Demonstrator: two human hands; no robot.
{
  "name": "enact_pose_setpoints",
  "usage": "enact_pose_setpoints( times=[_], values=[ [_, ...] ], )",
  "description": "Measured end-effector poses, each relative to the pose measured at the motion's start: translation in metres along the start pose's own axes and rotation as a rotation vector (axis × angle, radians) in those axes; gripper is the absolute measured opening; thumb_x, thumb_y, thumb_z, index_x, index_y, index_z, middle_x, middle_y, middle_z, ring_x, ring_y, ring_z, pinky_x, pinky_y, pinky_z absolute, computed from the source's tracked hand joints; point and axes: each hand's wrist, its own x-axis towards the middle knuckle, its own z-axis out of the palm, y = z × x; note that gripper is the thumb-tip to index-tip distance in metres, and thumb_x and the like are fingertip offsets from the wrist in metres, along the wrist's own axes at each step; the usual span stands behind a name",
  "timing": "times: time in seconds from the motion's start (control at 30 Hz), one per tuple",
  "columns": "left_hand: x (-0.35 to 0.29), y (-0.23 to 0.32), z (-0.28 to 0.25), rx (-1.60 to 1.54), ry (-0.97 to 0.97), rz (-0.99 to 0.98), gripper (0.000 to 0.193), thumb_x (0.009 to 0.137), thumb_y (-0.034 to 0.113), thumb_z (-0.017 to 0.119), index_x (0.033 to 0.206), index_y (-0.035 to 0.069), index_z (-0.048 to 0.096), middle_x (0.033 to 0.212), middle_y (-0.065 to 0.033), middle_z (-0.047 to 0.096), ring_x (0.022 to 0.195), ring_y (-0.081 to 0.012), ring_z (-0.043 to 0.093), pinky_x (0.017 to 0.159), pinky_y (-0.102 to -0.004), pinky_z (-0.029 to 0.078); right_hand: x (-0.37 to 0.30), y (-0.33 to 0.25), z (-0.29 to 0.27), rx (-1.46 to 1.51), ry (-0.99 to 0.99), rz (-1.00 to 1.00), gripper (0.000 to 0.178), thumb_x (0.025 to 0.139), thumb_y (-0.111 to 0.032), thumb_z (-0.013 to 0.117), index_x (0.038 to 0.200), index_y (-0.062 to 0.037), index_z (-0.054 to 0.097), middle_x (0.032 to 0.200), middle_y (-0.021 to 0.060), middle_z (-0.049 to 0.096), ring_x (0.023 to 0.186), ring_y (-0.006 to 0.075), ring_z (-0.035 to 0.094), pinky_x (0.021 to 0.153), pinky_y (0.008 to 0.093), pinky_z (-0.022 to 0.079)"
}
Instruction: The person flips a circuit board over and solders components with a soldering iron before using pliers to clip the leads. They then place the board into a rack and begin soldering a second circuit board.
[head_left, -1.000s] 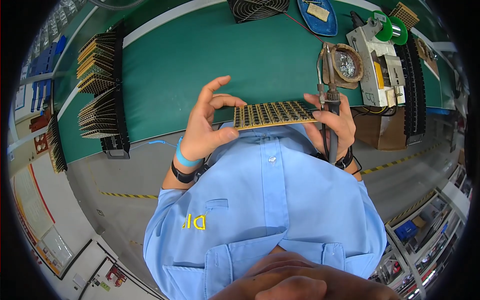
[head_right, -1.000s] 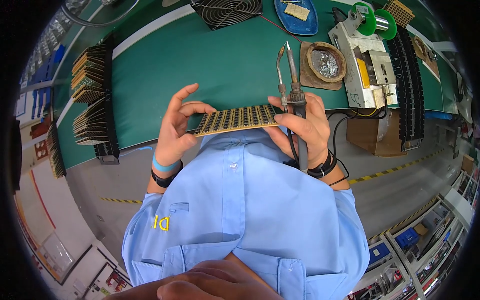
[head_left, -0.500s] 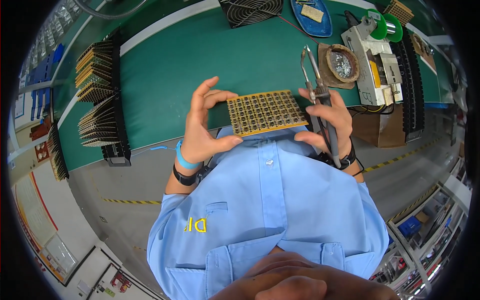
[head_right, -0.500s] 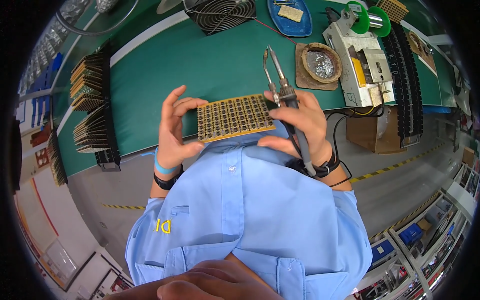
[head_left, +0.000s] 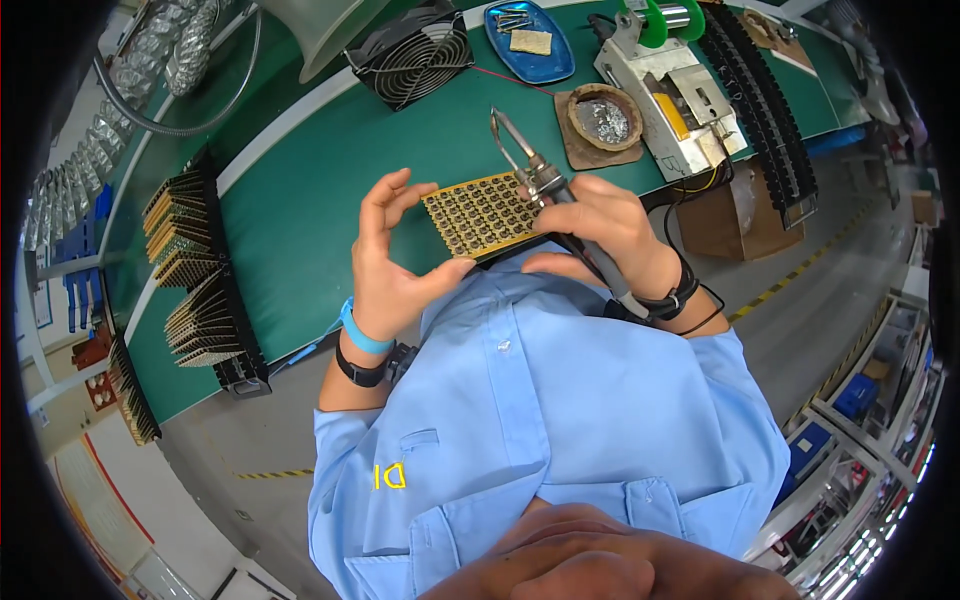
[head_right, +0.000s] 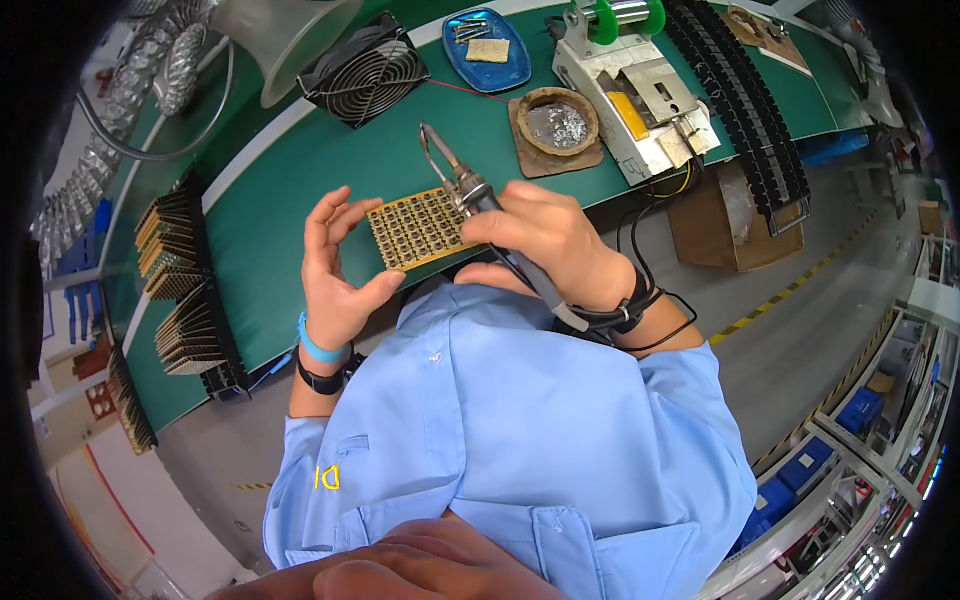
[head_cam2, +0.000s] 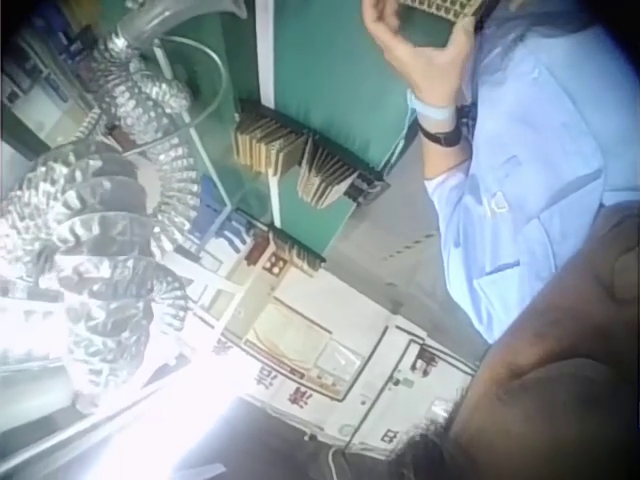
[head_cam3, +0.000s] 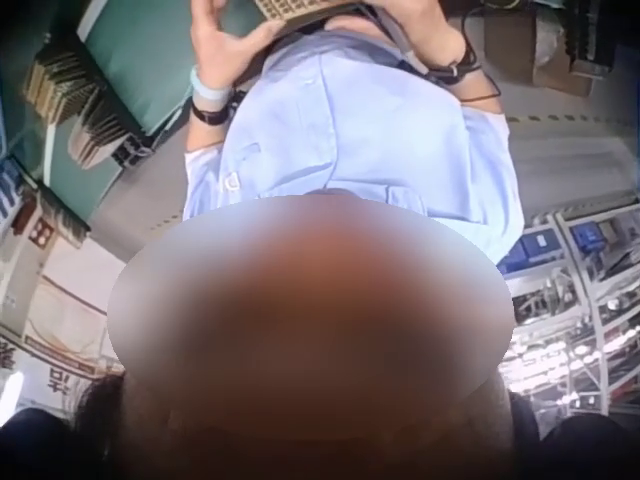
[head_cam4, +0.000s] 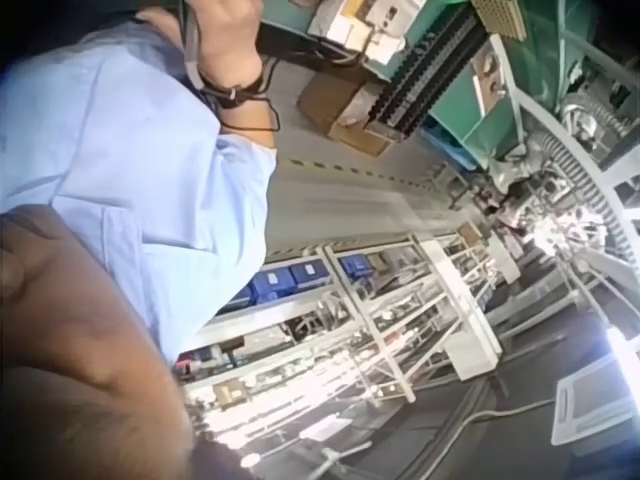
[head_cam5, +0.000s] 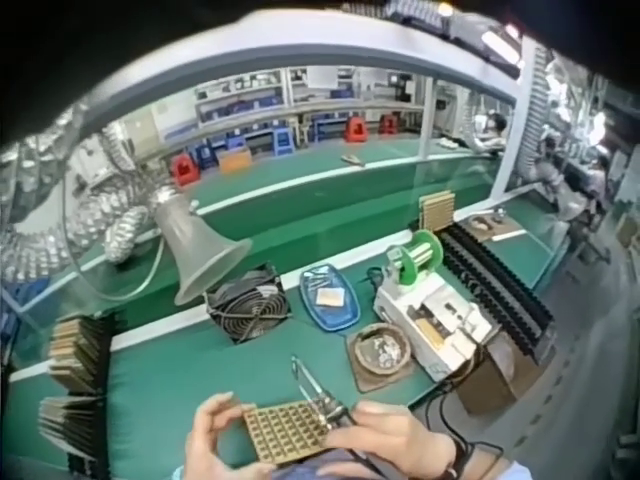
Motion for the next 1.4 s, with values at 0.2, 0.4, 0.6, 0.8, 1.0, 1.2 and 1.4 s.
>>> enact_pose_setpoints(
  times=[0.2,0.4,0.6,0.8,1.0,1.2,1.4],
  values=[
    [0.009,0.018,0.007,0.175,-0.083,0.324,0.098,0.063,0.032,0.092,0.141,0.006,0.039,0.127,-0.019,0.061,0.12,-0.0348,0.055,0.105,-0.0474,0.041,0.009,0.008,-0.015,-0.142,0.113,-0.007,0.03,0.071,-0.008,0.085,0.096,-0.0048,0.068,0.094,0.0117,0.072,0.072,0.0261,0.062,0.063,0.0338,0.051],
    [0.022,0.065,0.004,0.597,-0.301,0.789,0.072,0.073,0.036,0.085,0.132,0.015,0.051,0.128,-0.0157,0.063,0.116,-0.0308,0.055,0.101,-0.0479,0.041,0.016,0.012,-0.033,-0.105,0.047,-0.047,0.024,0.075,-0.006,0.081,0.096,-0.0065,0.068,0.086,0.009,0.069,0.071,0.0252,0.062,0.061,0.0352,0.05],
    [0.023,0.083,0.013,0.726,-0.257,0.987,0.025,0.089,0.028,0.067,0.114,0.024,0.066,0.127,-0.0084,0.065,0.117,-0.0207,0.055,0.103,-0.0453,0.038,0.015,-0.005,-0.059,-0.132,-0.034,-0.114,0.023,0.075,-0.002,0.078,0.096,-0.0076,0.068,0.072,0.0061,0.061,0.063,0.0256,0.057,0.056,0.0358,0.047],
    [0.045,0.099,0.022,0.739,-0.207,1.191,0.024,0.099,0.039,0.056,0.116,0.026,0.067,0.126,-0.0135,0.065,0.119,-0.0254,0.053,0.105,-0.0485,0.037,0.011,-0.021,-0.101,-0.327,-0.018,-0.11,0.022,0.073,-0.004,0.069,0.094,-0.01,0.066,0.067,0.0035,0.056,0.059,0.0236,0.056,0.054,0.0348,0.046],
    [0.044,0.13,0.028,-0.038,-0.159,0.859,0.048,0.102,0.059,0.033,0.113,0.027,0.067,0.122,-0.0271,0.062,0.119,-0.0378,0.05,0.105,-0.056,0.035,0.005,-0.017,-0.192,-0.592,0.33,-0.011,0.031,0.072,-0.003,0.067,0.102,-0.0095,0.07,0.065,0.0026,0.057,0.055,0.0234,0.056,0.052,0.0307,0.045],
    [0.044,0.154,0.035,-0.613,-0.542,0.754,0.052,0.093,0.078,0.024,0.128,0.052,0.052,0.145,-0.0157,0.042,0.136,-0.0384,0.031,0.106,-0.0636,0.032,0.047,0.074,-0.275,-1.027,0.392,0.078,0.018,0.077,-0.009,0.071,0.094,-0.0061,0.065,0.074,0.0184,0.062,0.07,0.034,0.066,0.063,0.041,0.051],
    [0.052,0.169,0.069,-0.768,-0.283,0.843,0.074,0.097,0.069,0.004,0.101,0.03,0.067,0.113,-0.0271,0.063,0.119,-0.0445,0.048,0.101,-0.0599,0.037,0.038,0.194,-0.299,-1.122,0.212,0.131,0.009,0.083,-0.015,0.063,0.091,-0.0103,0.065,0.072,0.0182,0.062,0.07,0.0382,0.064,0.062,0.0439,0.05]
  ],
)
